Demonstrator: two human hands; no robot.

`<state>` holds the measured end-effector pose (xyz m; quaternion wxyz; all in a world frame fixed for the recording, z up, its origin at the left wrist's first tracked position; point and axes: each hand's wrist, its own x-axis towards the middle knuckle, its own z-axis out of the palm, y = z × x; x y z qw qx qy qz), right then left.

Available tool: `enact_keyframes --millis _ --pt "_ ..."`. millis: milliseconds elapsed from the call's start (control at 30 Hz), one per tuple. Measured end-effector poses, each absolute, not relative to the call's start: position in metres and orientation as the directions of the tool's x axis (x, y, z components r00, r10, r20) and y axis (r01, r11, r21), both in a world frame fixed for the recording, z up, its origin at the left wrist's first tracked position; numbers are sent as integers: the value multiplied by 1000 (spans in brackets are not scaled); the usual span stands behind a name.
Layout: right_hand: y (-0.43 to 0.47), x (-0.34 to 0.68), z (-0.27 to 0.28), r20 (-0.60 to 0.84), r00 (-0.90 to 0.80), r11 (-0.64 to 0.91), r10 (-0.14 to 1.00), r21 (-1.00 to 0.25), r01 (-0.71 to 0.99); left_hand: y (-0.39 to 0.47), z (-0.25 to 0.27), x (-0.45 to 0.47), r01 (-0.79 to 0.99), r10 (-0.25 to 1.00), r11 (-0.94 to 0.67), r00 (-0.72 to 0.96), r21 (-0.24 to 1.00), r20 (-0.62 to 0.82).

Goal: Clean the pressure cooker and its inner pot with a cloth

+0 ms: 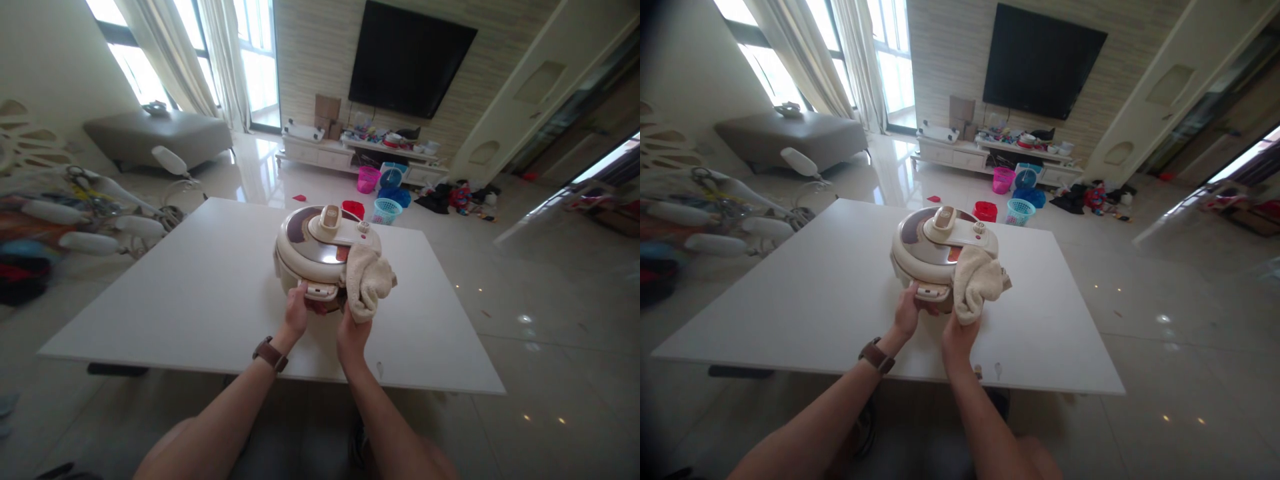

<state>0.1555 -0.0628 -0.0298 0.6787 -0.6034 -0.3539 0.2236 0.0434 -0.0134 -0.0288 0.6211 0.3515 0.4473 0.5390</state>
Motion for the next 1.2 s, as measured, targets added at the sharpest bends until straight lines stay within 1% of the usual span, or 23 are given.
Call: enact_keyframes --millis 67,133,267,500,633,867,1033,1200 --pt "-56 162 -27 232 643 179 730 -973 148 -12 -31 46 -376 981 180 -4 909 -195" --pt "-44 175 -22 254 662 182 706 -967 177 -12 -31 47 -386 980 180 -12 905 -200" --pt "-31 184 -18 225 719 155 658 -974 163 -12 -29 46 -379 981 171 -16 909 -192" --pt "-58 149 -28 167 706 169 688 -983 68 -14 -28 45 -373 978 185 -19 909 -207" --pt "-55 151 -26 208 699 202 684 -975 93 -14 -29 46 -367 979 176 -32 914 -201" --pt "-53 152 -22 162 714 161 682 -984 69 -15 -25 44 -338 988 138 -16 931 -153" --pt "-53 151 -21 119 711 140 693 -990 28 -15 -26 43 -331 989 138 -12 934 -150" --pt "-51 151 -24 146 723 144 676 -987 65 -15 -26 43 -294 995 97 -6 951 -103"
